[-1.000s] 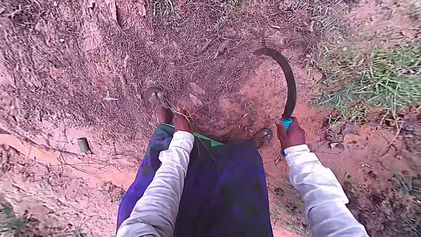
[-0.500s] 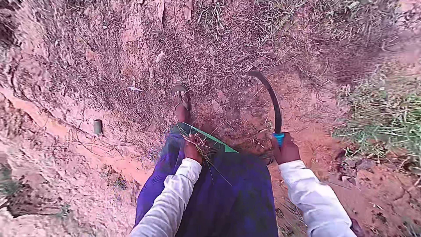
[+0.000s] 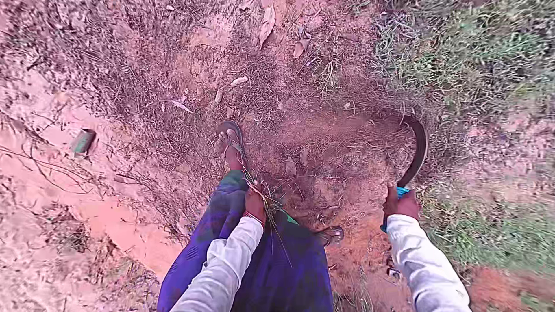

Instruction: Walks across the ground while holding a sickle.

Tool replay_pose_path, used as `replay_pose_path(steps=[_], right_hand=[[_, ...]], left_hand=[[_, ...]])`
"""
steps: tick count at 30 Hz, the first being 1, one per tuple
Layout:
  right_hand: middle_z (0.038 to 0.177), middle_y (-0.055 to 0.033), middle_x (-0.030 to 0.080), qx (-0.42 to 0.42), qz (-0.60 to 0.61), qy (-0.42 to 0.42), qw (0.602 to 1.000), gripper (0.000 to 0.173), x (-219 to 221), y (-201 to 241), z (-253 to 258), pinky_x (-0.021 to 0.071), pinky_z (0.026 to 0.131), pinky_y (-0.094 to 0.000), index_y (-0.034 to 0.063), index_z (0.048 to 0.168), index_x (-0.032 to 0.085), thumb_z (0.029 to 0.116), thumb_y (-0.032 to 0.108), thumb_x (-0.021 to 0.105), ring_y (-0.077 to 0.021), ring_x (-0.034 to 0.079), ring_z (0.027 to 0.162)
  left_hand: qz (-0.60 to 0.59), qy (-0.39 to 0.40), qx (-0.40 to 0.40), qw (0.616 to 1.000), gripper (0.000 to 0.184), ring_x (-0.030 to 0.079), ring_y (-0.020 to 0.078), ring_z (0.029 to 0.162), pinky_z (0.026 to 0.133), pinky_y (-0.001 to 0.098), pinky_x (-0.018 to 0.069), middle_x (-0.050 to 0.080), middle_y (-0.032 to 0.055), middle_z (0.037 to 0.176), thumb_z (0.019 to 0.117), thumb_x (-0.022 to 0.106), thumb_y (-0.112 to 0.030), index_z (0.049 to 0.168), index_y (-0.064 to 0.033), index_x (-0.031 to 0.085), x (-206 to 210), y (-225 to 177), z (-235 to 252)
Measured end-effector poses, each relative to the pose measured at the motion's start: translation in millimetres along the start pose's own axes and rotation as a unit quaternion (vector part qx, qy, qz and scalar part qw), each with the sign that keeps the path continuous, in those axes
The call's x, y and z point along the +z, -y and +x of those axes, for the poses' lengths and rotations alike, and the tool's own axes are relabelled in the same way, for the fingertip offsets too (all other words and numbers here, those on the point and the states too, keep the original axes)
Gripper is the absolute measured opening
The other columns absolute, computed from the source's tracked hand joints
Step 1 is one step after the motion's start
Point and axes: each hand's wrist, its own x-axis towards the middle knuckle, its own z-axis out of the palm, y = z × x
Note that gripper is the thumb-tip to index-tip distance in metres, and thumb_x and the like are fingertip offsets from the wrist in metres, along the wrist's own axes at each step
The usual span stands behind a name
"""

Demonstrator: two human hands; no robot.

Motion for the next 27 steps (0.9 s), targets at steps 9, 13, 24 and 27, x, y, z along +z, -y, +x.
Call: replay_pose_path(steps=[9, 13, 24, 27], right_hand=[[0.143, -0.0317, 0.054, -0.214, -0.269, 0.309, 0.887, 0.068, 78.4, 197.4, -65.3, 0.0395, 0.111, -0.0586, -0.0040, 0.155, 0.033, 0.1096, 0.046, 0.043, -0.0449, 0.053, 0.135], [0.134, -0.0374, 0.057, -0.094, -0.174, 0.134, 0.971, 0.064, 4.2, 127.5, 0.7, 0.0398, 0.110, -0.0597, -0.0112, 0.146, 0.043, 0.1102, 0.042, 0.043, -0.0488, 0.056, 0.129], [0.153, -0.0291, 0.042, -0.264, -0.205, 0.195, 0.922, 0.061, 98.8, 290.8, -94.6, 0.0439, 0.109, -0.0549, -0.0011, 0.153, 0.039, 0.1011, 0.022, 0.062, -0.0428, 0.053, 0.133], [0.155, -0.0296, 0.042, -0.267, -0.354, 0.189, 0.876, 0.065, 154.9, 342.4, -84.6, 0.0443, 0.106, -0.0593, 0.0080, 0.162, 0.026, 0.1055, 0.024, 0.053, -0.0446, 0.054, 0.133]], left_hand=[[-0.052, -0.019, -0.010, 0.998, 0.031, 0.056, 0.0098, 0.076, 0.070, 0.0267, 0.0498, 0.056, 0.0063, 0.090, 0.1142, 0.035, -0.018, 0.117, 0.0050, 0.056, -0.4, -31.6, 8.2], [-0.060, -0.019, -0.048, 0.997, 0.035, 0.056, 0.0135, 0.086, 0.078, 0.0305, 0.0493, 0.057, 0.0115, 0.101, 0.1145, 0.035, -0.020, 0.125, 0.0073, 0.055, -8.6, -41.6, 8.4], [-0.067, -0.018, -0.054, 0.996, 0.037, 0.057, 0.0252, 0.113, 0.102, 0.0400, 0.0459, 0.059, 0.0261, 0.126, 0.1140, 0.036, -0.015, 0.131, 0.0131, 0.054, -17.9, -68.8, 10.4], [-0.070, -0.027, -0.065, 0.995, 0.038, 0.057, 0.0196, 0.107, 0.098, 0.0354, 0.0468, 0.059, 0.0207, 0.122, 0.1145, 0.034, -0.018, 0.133, 0.0103, 0.052, -25.0, -68.9, 14.3]])
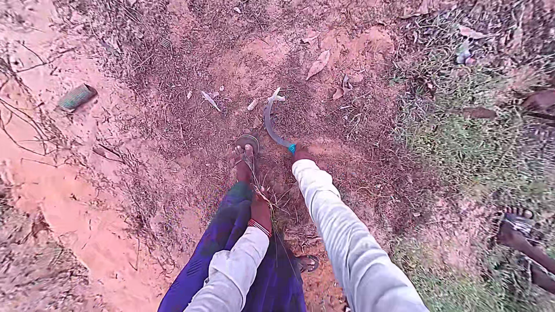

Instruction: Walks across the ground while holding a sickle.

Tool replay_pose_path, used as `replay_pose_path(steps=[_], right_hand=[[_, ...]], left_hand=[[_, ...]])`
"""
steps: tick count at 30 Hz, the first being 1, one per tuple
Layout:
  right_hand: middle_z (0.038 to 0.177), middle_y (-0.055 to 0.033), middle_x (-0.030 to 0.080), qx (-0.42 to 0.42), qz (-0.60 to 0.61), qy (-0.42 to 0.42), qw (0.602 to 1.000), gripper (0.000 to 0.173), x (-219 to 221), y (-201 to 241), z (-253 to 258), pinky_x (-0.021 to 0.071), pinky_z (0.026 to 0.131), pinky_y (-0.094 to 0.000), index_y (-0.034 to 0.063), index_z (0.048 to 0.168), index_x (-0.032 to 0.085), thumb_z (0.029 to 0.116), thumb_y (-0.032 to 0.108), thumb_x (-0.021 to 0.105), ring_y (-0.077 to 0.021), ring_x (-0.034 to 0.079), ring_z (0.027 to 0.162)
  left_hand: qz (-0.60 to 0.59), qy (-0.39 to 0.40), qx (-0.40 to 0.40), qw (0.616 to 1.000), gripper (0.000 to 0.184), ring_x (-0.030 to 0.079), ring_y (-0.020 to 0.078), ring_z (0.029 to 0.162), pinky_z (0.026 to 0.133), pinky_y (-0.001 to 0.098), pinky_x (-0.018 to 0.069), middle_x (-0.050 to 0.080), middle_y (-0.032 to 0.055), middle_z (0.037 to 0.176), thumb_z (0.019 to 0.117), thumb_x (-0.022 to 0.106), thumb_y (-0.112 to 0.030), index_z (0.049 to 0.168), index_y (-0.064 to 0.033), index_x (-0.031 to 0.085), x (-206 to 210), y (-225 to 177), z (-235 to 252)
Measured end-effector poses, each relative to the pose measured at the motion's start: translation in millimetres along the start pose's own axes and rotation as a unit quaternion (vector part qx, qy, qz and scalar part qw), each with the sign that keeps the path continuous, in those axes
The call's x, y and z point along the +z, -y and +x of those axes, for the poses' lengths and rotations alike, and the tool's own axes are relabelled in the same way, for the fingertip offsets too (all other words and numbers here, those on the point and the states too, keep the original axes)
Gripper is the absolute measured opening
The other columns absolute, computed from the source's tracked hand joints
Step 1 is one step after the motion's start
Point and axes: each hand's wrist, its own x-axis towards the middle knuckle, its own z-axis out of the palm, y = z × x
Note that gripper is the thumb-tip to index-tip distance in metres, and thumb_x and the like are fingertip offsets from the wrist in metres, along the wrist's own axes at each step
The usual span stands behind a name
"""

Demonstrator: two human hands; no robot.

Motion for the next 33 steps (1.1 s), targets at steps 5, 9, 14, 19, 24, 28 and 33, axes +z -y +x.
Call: replay_pose_path(steps=[5, 9, 14, 19, 24, 28, 33], right_hand=[[0.138, -0.0344, 0.056, 0.077, -0.064, -0.058, 0.993, 0.049, -19.3, -97.6, 39.2, 0.0464, 0.097, -0.0669, 0.0039, 0.156, 0.034, 0.1091, 0.014, 0.043, -0.0531, 0.057, 0.125], [0.143, -0.0283, 0.056, 0.244, -0.002, -0.101, 0.964, 0.055, -41.6, -227.6, 5.3, 0.0431, 0.107, -0.0599, 0.0042, 0.158, 0.031, 0.1083, 0.022, 0.045, -0.0450, 0.055, 0.133], [0.153, -0.0287, 0.046, 0.344, 0.149, -0.172, 0.911, 0.063, -43.1, -294.8, -33.6, 0.0346, 0.118, -0.0500, -0.0078, 0.151, 0.039, 0.1062, 0.034, 0.054, -0.0375, 0.045, 0.144], [0.148, -0.0331, 0.048, 0.084, 0.134, -0.132, 0.979, 0.065, -51.8, -135.3, -34.1, 0.0405, 0.111, -0.0557, -0.0076, 0.158, 0.022, 0.1082, 0.024, 0.049, -0.0444, 0.054, 0.134], [0.149, -0.0279, 0.050, -0.061, 0.087, -0.029, 0.994, 0.056, -93.3, -59.3, 32.0, 0.0365, 0.114, -0.0598, 0.0039, 0.156, 0.039, 0.1079, 0.030, 0.052, -0.0430, 0.048, 0.139], [0.143, -0.0300, 0.055, 0.093, 0.151, -0.098, 0.979, 0.057, -90.1, -183.5, 32.7, 0.0380, 0.113, -0.0602, 0.0075, 0.157, 0.038, 0.1088, 0.034, 0.050, -0.0457, 0.052, 0.136], [0.150, -0.0278, 0.049, 0.284, 0.232, -0.134, 0.921, 0.054, -76.1, -326.6, -5.3, 0.0322, 0.118, -0.0506, -0.0028, 0.149, 0.046, 0.1081, 0.031, 0.052, -0.0374, 0.045, 0.144]], left_hand=[[-0.009, -0.009, -0.045, 0.999, 0.032, 0.055, 0.0102, 0.081, 0.073, 0.0273, 0.0484, 0.056, 0.0084, 0.098, 0.1142, 0.036, -0.019, 0.123, 0.0050, 0.055, -2.9, 20.3, 5.8], [-0.031, 0.000, -0.052, 0.998, 0.035, 0.057, 0.0163, 0.094, 0.085, 0.0337, 0.0495, 0.058, 0.0152, 0.108, 0.1143, 0.036, -0.020, 0.127, 0.0076, 0.054, 0.2, 18.2, 3.1], [-0.019, 0.014, -0.034, 0.999, 0.037, 0.057, 0.0203, 0.107, 0.096, 0.0366, 0.0476, 0.059, 0.0214, 0.121, 0.1141, 0.036, -0.018, 0.133, 0.0103, 0.052, 11.9, 12.9, -3.5], [0.002, 0.032, -0.038, 0.999, 0.038, 0.056, 0.0253, 0.115, 0.102, 0.0416, 0.0453, 0.057, 0.0250, 0.127, 0.1139, 0.036, -0.018, 0.133, 0.0119, 0.051, 28.1, 16.4, -16.9], [0.011, 0.038, -0.017, 0.999, 0.036, 0.058, 0.0176, 0.105, 0.095, 0.0344, 0.0489, 0.059, 0.0188, 0.120, 0.1141, 0.034, -0.016, 0.134, 0.0093, 0.051, 33.6, 8.6, -19.4], [0.021, 0.039, -0.011, 0.999, 0.038, 0.057, 0.0193, 0.108, 0.097, 0.0367, 0.0476, 0.058, 0.0203, 0.122, 0.1143, 0.035, -0.018, 0.134, 0.0094, 0.051, 37.3, 3.2, -16.9], [0.034, 0.059, -0.007, 0.998, 0.040, 0.055, 0.0228, 0.120, 0.104, 0.0381, 0.0445, 0.054, 0.0241, 0.135, 0.1144, 0.033, -0.018, 0.140, 0.0099, 0.047, 45.3, -5.3, -25.7]])
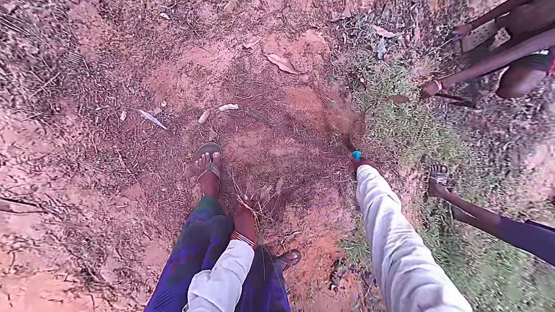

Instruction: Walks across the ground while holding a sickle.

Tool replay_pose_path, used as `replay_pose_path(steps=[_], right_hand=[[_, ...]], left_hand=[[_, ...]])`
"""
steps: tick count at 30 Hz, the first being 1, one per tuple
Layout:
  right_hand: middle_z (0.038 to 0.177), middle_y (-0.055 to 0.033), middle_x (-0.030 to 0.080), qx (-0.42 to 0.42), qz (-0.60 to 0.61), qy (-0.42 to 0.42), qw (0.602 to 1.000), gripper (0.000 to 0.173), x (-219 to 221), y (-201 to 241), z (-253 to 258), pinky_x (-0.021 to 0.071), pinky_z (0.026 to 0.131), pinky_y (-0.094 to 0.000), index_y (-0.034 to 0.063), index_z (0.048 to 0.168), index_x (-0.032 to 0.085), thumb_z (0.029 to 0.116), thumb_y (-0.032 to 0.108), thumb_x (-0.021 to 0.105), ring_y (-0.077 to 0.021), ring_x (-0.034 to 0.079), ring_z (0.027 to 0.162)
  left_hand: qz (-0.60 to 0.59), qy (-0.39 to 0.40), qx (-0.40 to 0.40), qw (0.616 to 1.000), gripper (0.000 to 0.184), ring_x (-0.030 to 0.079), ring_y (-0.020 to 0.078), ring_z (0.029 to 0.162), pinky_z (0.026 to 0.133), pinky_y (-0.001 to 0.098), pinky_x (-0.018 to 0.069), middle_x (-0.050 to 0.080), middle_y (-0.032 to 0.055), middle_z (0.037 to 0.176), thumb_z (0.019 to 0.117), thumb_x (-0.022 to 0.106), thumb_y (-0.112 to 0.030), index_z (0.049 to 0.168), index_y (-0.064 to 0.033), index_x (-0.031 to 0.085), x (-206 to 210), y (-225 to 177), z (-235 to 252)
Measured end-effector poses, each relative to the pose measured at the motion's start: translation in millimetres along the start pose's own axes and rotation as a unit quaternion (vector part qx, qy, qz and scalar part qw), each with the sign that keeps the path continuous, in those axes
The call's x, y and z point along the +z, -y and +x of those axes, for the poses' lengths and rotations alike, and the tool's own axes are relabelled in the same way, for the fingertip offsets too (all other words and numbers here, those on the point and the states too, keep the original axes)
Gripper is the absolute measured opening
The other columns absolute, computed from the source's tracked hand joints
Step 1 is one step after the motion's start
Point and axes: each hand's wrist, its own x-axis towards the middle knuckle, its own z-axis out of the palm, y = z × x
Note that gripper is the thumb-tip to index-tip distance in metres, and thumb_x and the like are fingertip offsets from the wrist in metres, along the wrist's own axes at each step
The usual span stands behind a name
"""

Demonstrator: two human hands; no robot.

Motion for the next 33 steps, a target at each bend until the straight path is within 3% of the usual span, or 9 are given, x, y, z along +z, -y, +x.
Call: replay_pose_path(steps=[3, 6, 11, 17, 20, 22, 24, 29, 33], right_hand=[[0.149, -0.0287, 0.050, 0.081, 0.070, -0.070, 0.992, 0.056, -4.2, -17.4, -24.2, 0.0343, 0.117, -0.0503, -0.0073, 0.146, 0.048, 0.1074, 0.033, 0.052, -0.0370, 0.046, 0.143], [0.143, -0.0332, 0.053, -0.059, 0.030, -0.020, 0.998, 0.059, 16.7, 3.1, -80.1, 0.0364, 0.115, -0.0556, -0.0022, 0.156, 0.035, 0.1094, 0.031, 0.048, -0.0450, 0.051, 0.137], [0.147, -0.0292, 0.052, -0.236, -0.114, 0.161, 0.951, 0.058, 62.4, 58.6, -110.8, 0.0354, 0.115, -0.0576, 0.0031, 0.159, 0.034, 0.1100, 0.032, 0.045, -0.0441, 0.050, 0.138], [0.147, -0.0286, 0.052, -0.016, -0.013, 0.052, 0.998, 0.056, 41.5, -62.4, -33.5, 0.0358, 0.115, -0.0554, 0.0045, 0.156, 0.039, 0.1095, 0.034, 0.046, -0.0424, 0.050, 0.139], [0.147, -0.0276, 0.052, 0.115, 0.071, -0.028, 0.990, 0.054, 22.6, -90.9, -18.0, 0.0362, 0.116, -0.0516, -0.0048, 0.145, 0.050, 0.1085, 0.034, 0.049, -0.0377, 0.048, 0.141], [0.148, -0.0285, 0.052, 0.107, 0.111, -0.055, 0.987, 0.057, 14.3, -70.6, -40.0, 0.0364, 0.116, -0.0500, -0.0060, 0.151, 0.041, 0.1096, 0.033, 0.046, -0.0375, 0.049, 0.141], [0.145, -0.0315, 0.053, -0.008, 0.087, -0.017, 0.996, 0.058, 10.2, -26.5, -68.3, 0.0365, 0.115, -0.0529, -0.0040, 0.156, 0.033, 0.1113, 0.032, 0.042, -0.0419, 0.051, 0.138], [0.141, -0.0249, 0.059, -0.271, 0.012, 0.105, 0.957, 0.050, 5.7, 148.2, -68.8, 0.0411, 0.109, -0.0612, 0.0076, 0.148, 0.052, 0.1076, 0.036, 0.052, -0.0413, 0.055, 0.133], [0.145, -0.0246, 0.054, -0.261, 0.010, 0.106, 0.960, 0.049, -25.2, 180.7, -29.1, 0.0419, 0.109, -0.0556, 0.0027, 0.144, 0.055, 0.1088, 0.037, 0.050, -0.0369, 0.054, 0.134]], left_hand=[[0.021, 0.001, 0.011, 1.000, 0.043, 0.054, 0.0246, 0.123, 0.107, 0.0402, 0.0434, 0.054, 0.0253, 0.138, 0.1148, 0.032, -0.021, 0.141, 0.0101, 0.047, 1.4, -4.7, 0.6], [0.027, 0.004, 0.016, 1.000, 0.044, 0.054, 0.0261, 0.127, 0.109, 0.0417, 0.0425, 0.053, 0.0266, 0.142, 0.1148, 0.033, -0.021, 0.143, 0.0107, 0.046, 5.9, -2.6, 1.1], [0.041, -0.009, 0.028, 0.999, 0.041, 0.056, 0.0193, 0.109, 0.098, 0.0370, 0.0467, 0.057, 0.0211, 0.125, 0.1147, 0.034, -0.023, 0.135, 0.0097, 0.050, 11.5, 9.7, 0.1], [0.055, 0.000, 0.038, 0.998, 0.041, 0.057, 0.0214, 0.115, 0.100, 0.0392, 0.0478, 0.056, 0.0229, 0.132, 0.1145, 0.035, -0.021, 0.140, 0.0085, 0.048, 8.6, 25.4, 2.9], [0.056, 0.011, 0.056, 0.997, 0.042, 0.055, 0.0228, 0.121, 0.105, 0.0389, 0.0462, 0.053, 0.0248, 0.138, 0.1143, 0.034, -0.018, 0.143, 0.0100, 0.043, 10.6, 26.0, 1.5], [0.054, 0.014, 0.061, 0.997, 0.043, 0.054, 0.0240, 0.126, 0.108, 0.0387, 0.0443, 0.051, 0.0260, 0.142, 0.1140, 0.035, -0.018, 0.145, 0.0105, 0.042, 13.4, 28.0, 0.9], [0.055, 0.014, 0.054, 0.997, 0.043, 0.053, 0.0265, 0.128, 0.109, 0.0413, 0.0438, 0.050, 0.0272, 0.144, 0.1141, 0.035, -0.019, 0.145, 0.0105, 0.042, 14.9, 30.2, 2.4], [0.084, 0.015, 0.059, 0.995, 0.040, 0.057, 0.0201, 0.108, 0.097, 0.0377, 0.0477, 0.058, 0.0215, 0.125, 0.1142, 0.035, -0.020, 0.136, 0.0099, 0.049, 19.0, 27.0, 2.2], [0.091, 0.000, 0.041, 0.995, 0.038, 0.058, 0.0167, 0.098, 0.089, 0.0351, 0.0498, 0.059, 0.0164, 0.113, 0.1143, 0.035, -0.021, 0.132, 0.0078, 0.052, 13.6, 28.9, 5.4]])
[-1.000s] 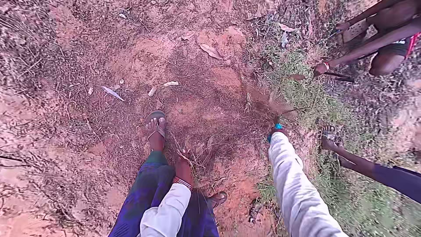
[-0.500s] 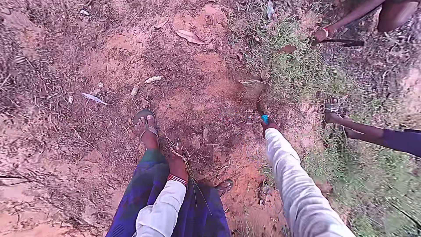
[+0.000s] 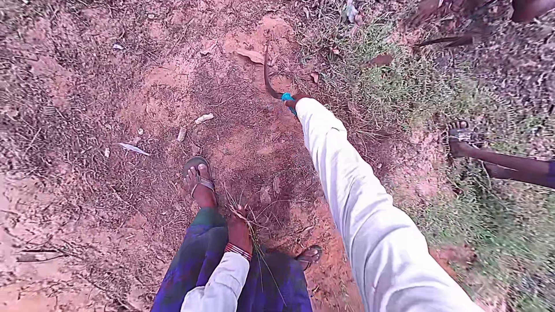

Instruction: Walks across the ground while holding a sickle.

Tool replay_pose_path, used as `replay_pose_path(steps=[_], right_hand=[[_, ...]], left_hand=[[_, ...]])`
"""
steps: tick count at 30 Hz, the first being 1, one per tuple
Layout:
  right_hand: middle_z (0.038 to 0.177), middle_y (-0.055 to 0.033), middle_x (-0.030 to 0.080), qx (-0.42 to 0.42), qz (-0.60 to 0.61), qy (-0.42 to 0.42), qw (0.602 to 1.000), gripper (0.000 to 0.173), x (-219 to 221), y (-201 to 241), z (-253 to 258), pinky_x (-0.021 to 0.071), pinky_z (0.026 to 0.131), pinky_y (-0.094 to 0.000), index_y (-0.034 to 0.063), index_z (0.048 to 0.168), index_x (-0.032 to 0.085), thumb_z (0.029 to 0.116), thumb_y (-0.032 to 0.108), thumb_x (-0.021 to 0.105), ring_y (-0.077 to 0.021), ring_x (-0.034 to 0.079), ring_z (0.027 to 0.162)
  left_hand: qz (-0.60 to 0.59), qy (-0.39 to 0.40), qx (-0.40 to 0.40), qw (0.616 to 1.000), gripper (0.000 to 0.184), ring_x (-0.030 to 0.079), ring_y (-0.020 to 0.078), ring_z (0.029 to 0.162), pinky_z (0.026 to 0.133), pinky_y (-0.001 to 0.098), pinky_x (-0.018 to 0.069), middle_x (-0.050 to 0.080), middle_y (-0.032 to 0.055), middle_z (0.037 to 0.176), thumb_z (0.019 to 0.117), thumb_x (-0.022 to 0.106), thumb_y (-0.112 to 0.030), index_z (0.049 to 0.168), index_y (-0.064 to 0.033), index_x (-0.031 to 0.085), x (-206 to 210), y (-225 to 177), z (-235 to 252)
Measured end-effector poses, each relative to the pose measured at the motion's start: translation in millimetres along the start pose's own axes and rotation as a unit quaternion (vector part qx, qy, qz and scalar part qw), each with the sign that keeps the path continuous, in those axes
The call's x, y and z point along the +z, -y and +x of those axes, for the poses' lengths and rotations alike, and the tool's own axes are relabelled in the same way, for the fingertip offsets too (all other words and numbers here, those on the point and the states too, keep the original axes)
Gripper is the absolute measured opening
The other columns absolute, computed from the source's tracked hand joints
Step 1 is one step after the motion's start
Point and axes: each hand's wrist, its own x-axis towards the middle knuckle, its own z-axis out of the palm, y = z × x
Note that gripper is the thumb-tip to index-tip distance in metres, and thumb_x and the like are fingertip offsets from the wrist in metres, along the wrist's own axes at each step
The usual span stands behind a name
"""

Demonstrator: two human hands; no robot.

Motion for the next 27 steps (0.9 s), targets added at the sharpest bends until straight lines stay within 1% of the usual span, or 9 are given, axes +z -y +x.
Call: replay_pose_path(steps=[4, 8, 10, 12, 14, 17, 19, 23, 27], right_hand=[[0.147, -0.0279, 0.052, 0.156, 0.057, -0.112, 0.980, 0.054, -20.7, -136.0, -9.3, 0.0342, 0.115, -0.0600, 0.0033, 0.145, 0.056, 0.1060, 0.041, 0.055, -0.0415, 0.047, 0.141], [0.149, -0.0289, 0.049, 0.322, -0.037, -0.125, 0.938, 0.057, -4.7, -245.8, -40.0, 0.0331, 0.117, -0.0545, -0.0074, 0.140, 0.054, 0.1045, 0.038, 0.056, -0.0394, 0.044, 0.143], [0.147, -0.0279, 0.052, 0.339, -0.001, -0.175, 0.924, 0.053, 15.3, -257.0, -69.4, 0.0345, 0.117, -0.0497, -0.0083, 0.141, 0.053, 0.1060, 0.031, 0.055, -0.0365, 0.048, 0.141], [0.146, -0.0279, 0.053, 0.318, 0.066, -0.179, 0.929, 0.054, 26.5, -227.7, -112.3, 0.0354, 0.116, -0.0510, -0.0030, 0.148, 0.048, 0.1080, 0.033, 0.050, -0.0378, 0.049, 0.140], [0.144, -0.0318, 0.054, 0.221, 0.050, -0.129, 0.965, 0.057, 39.8, -183.1, -131.8, 0.0353, 0.114, -0.0579, 0.0016, 0.156, 0.039, 0.1101, 0.035, 0.046, -0.0453, 0.050, 0.137], [0.141, -0.0299, 0.057, 0.110, -0.021, -0.037, 0.993, 0.055, 51.9, -148.1, -115.4, 0.0381, 0.111, -0.0624, 0.0074, 0.156, 0.042, 0.1100, 0.038, 0.046, -0.0469, 0.054, 0.133], [0.145, -0.0287, 0.054, 0.106, -0.042, -0.019, 0.993, 0.053, 44.2, -164.2, -93.9, 0.0354, 0.112, -0.0644, 0.0063, 0.154, 0.045, 0.1095, 0.036, 0.047, -0.0463, 0.050, 0.137], [0.145, -0.0302, 0.053, 0.159, -0.040, -0.033, 0.986, 0.053, 28.6, -254.3, -85.1, 0.0337, 0.112, -0.0663, 0.0068, 0.153, 0.047, 0.1080, 0.036, 0.051, -0.0481, 0.048, 0.138], [0.143, -0.0277, 0.056, 0.291, 0.001, -0.099, 0.952, 0.051, 35.5, -304.2, -95.4, 0.0377, 0.112, -0.0630, 0.0047, 0.144, 0.057, 0.1056, 0.038, 0.055, -0.0444, 0.051, 0.137]], left_hand=[[0.002, 0.000, -0.001, 1.000, 0.039, 0.059, 0.0190, 0.103, 0.092, 0.0372, 0.0498, 0.059, 0.0191, 0.117, 0.1144, 0.036, -0.022, 0.133, 0.0082, 0.052, -0.9, -10.3, -0.4], [-0.017, 0.015, 0.018, 1.000, 0.037, 0.058, 0.0187, 0.104, 0.095, 0.0360, 0.0489, 0.059, 0.0198, 0.117, 0.1140, 0.036, -0.019, 0.128, 0.0105, 0.054, 1.4, -21.4, -5.2], [-0.022, 0.020, 0.017, 0.999, 0.038, 0.057, 0.0152, 0.099, 0.091, 0.0329, 0.0491, 0.059, 0.0165, 0.112, 0.1144, 0.035, -0.020, 0.127, 0.0096, 0.055, 1.5, -24.4, -7.0], [-0.020, 0.019, 0.015, 1.000, 0.039, 0.058, 0.0152, 0.099, 0.091, 0.0334, 0.0493, 0.059, 0.0161, 0.113, 0.1144, 0.034, -0.021, 0.129, 0.0090, 0.054, 2.4, -22.3, -8.2], [-0.025, 0.013, 0.023, 0.999, 0.038, 0.058, 0.0182, 0.106, 0.095, 0.0364, 0.0487, 0.058, 0.0191, 0.121, 0.1143, 0.034, -0.019, 0.134, 0.0089, 0.051, 2.7, -15.4, -3.9], [-0.016, 0.012, 0.030, 0.999, 0.038, 0.058, 0.0207, 0.117, 0.101, 0.0384, 0.0483, 0.056, 0.0222, 0.134, 0.1139, 0.033, -0.015, 0.141, 0.0079, 0.047, 2.7, 6.1, -3.9], [0.000, 0.010, 0.034, 0.999, 0.038, 0.058, 0.0190, 0.114, 0.100, 0.0364, 0.0489, 0.056, 0.0210, 0.131, 0.1137, 0.032, -0.015, 0.140, 0.0080, 0.047, 4.0, 17.8, -5.3], [0.014, 0.004, 0.035, 0.999, 0.038, 0.058, 0.0186, 0.113, 0.100, 0.0359, 0.0484, 0.057, 0.0217, 0.130, 0.1139, 0.033, -0.016, 0.138, 0.0088, 0.048, -1.3, 33.6, -0.5], [-0.009, -0.004, 0.019, 1.000, 0.036, 0.058, 0.0141, 0.104, 0.095, 0.0327, 0.0489, 0.059, 0.0174, 0.119, 0.1140, 0.036, -0.019, 0.132, 0.0084, 0.052, -3.0, 39.2, 1.0]])
